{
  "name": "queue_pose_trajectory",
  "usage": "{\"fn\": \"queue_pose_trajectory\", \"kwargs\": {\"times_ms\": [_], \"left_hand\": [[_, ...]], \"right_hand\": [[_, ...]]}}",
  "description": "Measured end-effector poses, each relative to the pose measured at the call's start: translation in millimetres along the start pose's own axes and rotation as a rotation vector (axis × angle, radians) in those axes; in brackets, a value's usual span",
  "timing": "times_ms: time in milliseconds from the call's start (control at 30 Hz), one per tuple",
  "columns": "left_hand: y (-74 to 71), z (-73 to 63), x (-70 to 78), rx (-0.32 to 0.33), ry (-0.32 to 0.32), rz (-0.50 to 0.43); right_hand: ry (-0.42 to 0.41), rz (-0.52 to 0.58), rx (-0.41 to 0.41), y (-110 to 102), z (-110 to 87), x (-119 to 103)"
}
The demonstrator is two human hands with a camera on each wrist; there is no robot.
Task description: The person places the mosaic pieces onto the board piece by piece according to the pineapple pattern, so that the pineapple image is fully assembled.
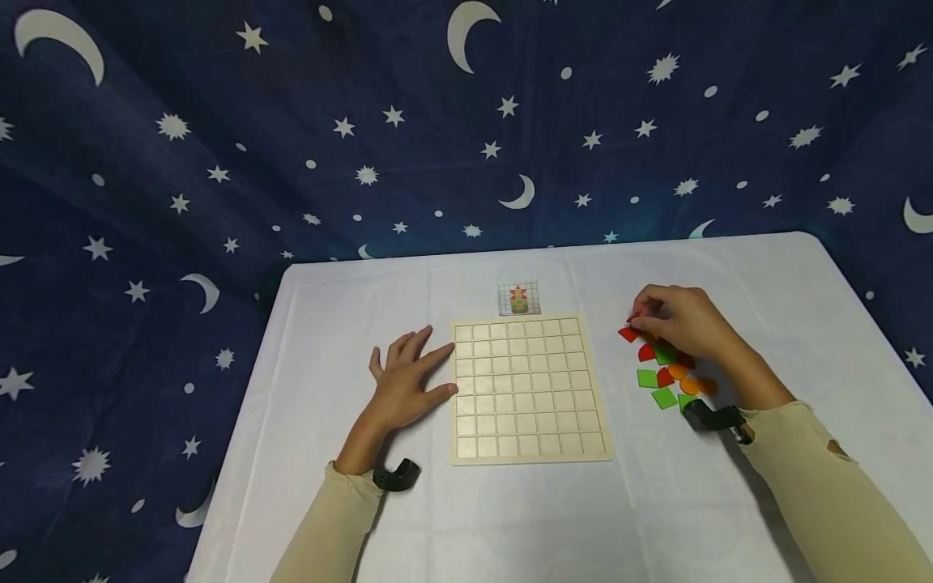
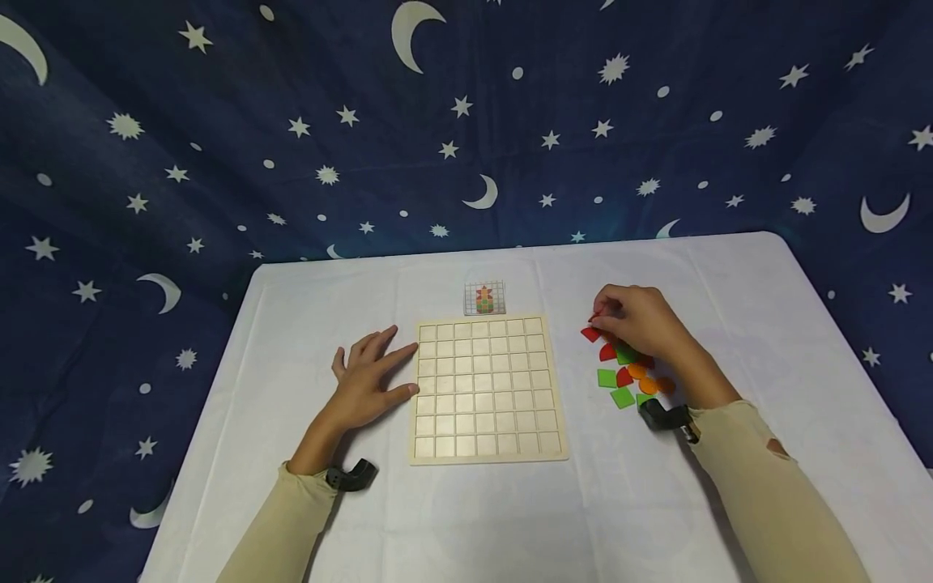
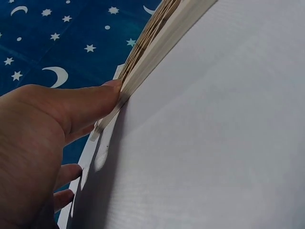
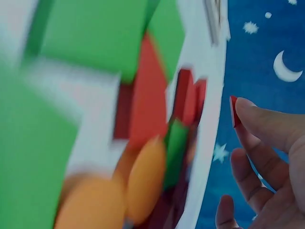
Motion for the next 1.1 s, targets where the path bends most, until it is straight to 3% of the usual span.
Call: {"fn": "queue_pose_trajectory", "kwargs": {"times_ms": [167,600,833,1100], "left_hand": [[-2.9,0.6,-0.6,0.037,0.027,0.018],[-0.3,1.6,-3.7,0.025,0.026,0.001],[0.0,2.5,-4.8,0.020,0.018,0.002],[1.0,2.5,-4.8,0.026,0.027,0.006]], "right_hand": [[-0.006,0.089,0.017,8.9,0.2,-18.9],[0.152,0.518,-0.160,55.5,16.5,-55.7],[0.184,0.559,-0.190,72.9,27.0,-73.3],[0.134,0.524,-0.218,86.7,37.6,-94.8]]}}
Point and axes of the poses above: each hand's wrist, its own z-axis towards the middle knuckle, its own y-axis out of the palm, x = y × z, the point moved 7 cm from there along z, towards the middle knuckle, and after that the axes turned 3 degrees about y, right-handed, at the moved point
